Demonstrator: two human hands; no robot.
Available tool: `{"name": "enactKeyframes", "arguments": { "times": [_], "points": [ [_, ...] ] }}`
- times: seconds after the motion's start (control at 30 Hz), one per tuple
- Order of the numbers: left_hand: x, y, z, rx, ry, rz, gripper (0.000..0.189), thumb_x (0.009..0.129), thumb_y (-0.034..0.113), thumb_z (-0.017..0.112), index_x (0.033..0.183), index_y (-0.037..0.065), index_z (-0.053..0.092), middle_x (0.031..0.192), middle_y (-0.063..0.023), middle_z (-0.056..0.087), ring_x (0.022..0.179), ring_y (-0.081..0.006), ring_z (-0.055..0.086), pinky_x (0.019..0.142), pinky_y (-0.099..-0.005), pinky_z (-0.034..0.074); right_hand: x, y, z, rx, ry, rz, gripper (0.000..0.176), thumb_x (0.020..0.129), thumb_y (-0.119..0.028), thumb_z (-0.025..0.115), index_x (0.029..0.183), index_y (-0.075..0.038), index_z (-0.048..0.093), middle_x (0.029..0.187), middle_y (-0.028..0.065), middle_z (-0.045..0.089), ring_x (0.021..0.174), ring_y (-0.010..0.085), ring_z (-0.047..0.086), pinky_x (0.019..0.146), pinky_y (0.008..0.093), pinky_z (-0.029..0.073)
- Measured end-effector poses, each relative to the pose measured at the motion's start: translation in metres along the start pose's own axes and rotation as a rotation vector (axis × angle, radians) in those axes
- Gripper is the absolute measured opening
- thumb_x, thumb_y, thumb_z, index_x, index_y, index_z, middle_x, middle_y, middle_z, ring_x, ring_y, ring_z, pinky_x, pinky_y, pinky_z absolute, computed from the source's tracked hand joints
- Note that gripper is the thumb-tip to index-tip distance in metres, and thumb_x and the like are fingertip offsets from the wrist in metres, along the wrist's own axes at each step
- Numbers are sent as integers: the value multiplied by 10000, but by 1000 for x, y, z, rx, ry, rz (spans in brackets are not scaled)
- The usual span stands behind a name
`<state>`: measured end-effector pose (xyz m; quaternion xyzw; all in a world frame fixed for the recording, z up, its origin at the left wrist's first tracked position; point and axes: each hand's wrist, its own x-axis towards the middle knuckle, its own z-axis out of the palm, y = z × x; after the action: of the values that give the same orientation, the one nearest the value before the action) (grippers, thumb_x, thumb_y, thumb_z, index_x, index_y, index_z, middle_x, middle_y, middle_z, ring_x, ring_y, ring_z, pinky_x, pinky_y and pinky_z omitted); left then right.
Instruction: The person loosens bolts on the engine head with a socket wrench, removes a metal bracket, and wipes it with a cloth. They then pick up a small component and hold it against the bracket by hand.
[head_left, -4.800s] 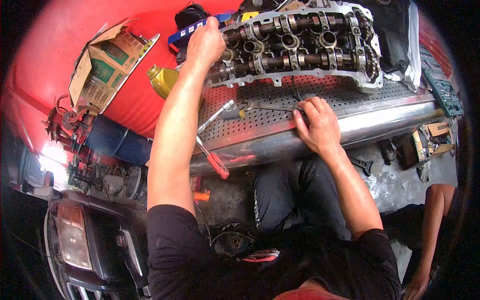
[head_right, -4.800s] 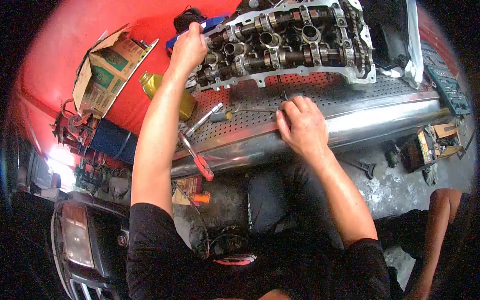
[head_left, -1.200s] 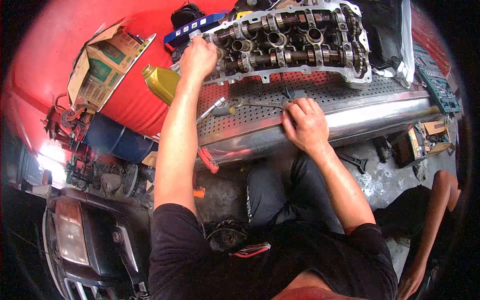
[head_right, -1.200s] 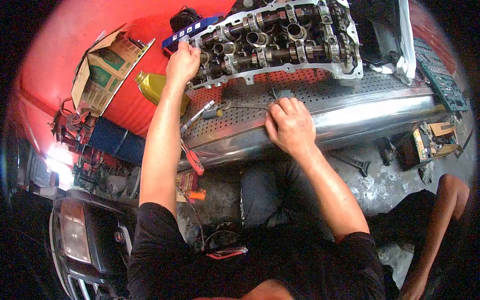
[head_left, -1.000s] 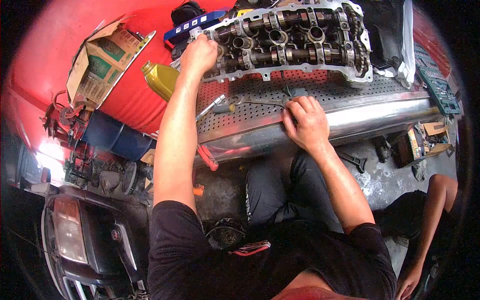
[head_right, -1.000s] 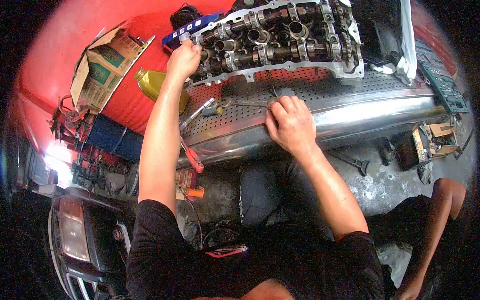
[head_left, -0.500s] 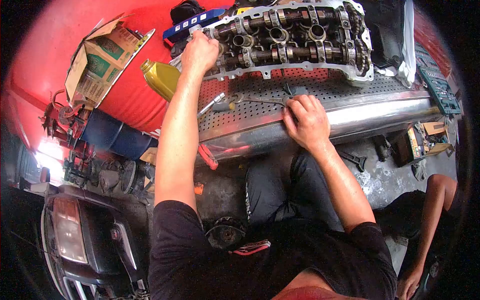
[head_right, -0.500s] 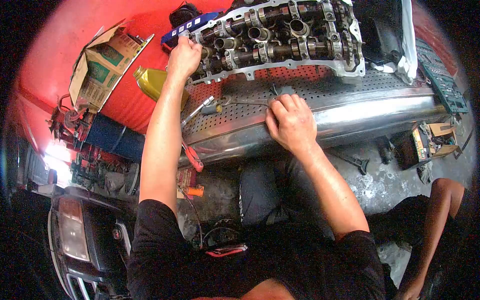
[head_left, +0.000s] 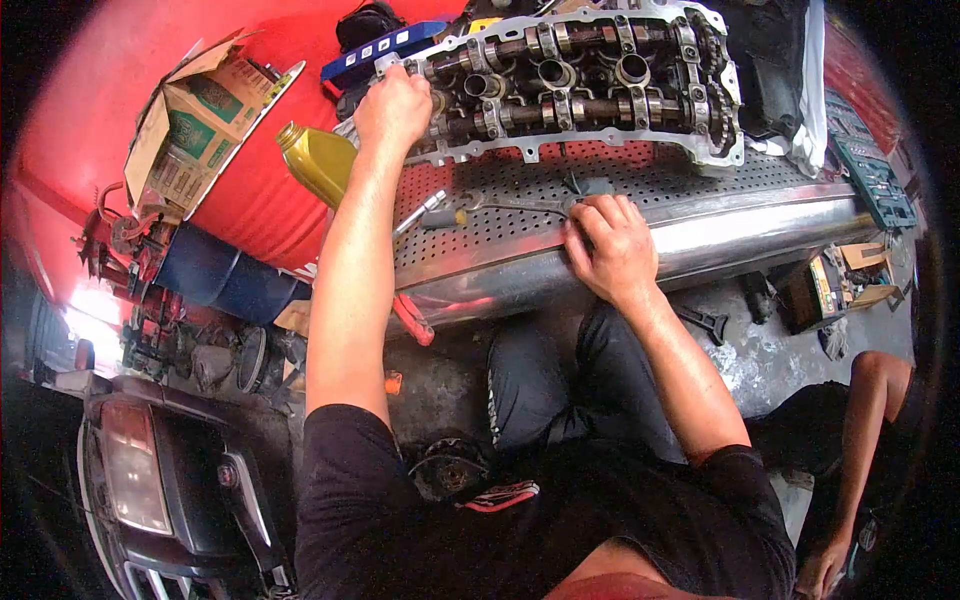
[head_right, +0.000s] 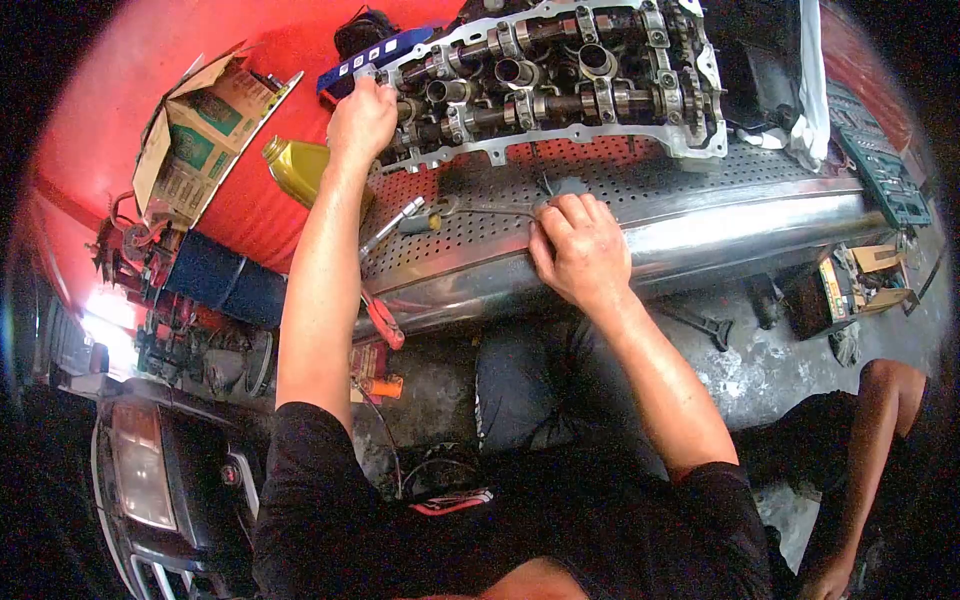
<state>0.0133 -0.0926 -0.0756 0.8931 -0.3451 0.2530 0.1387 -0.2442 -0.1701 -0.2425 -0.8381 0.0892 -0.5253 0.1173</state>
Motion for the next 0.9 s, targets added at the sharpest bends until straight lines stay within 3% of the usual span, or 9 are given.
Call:
{"name": "enactKeyframes", "arguments": {
  "times": [0.23,0.37,0.47,0.5,0.9],
  "points": [
    [5,-2,1,29,-45,25,428,902,305,454,1123,-47,558,1021,-291,673,990,-436,656,891,-517,498,-1,0,0,-10,6,-7,132,774,-110,693,876,-49,635,879,93,595,812,286,577,737,395,477],
    [-5,3,-3,5,34,43,452,904,318,439,1102,-71,558,1008,-308,669,989,-438,656,888,-515,500,1,1,0,-8,21,-16,130,774,-106,690,877,-49,636,874,93,596,810,287,576,734,395,478],
    [5,-4,10,36,18,18,442,919,369,436,1133,0,551,1009,-298,666,977,-450,647,866,-562,486,0,-1,1,-1,11,-10,130,773,-105,690,877,-50,636,874,91,597,809,285,577,732,394,478],
    [9,-9,10,21,-39,63,437,909,320,437,1093,-56,563,1023,-307,666,988,-440,655,886,-513,501,0,0,1,-4,8,-6,130,772,-105,690,877,-50,636,875,91,597,810,285,578,731,393,479],
    [-1,-1,-5,6,-3,30,423,911,306,444,1099,-48,578,1017,-314,664,1009,-439,647,900,-514,493,0,1,1,4,18,-12,138,769,-110,697,882,-55,640,875,94,598,814,284,579,738,394,477]
  ]
}}
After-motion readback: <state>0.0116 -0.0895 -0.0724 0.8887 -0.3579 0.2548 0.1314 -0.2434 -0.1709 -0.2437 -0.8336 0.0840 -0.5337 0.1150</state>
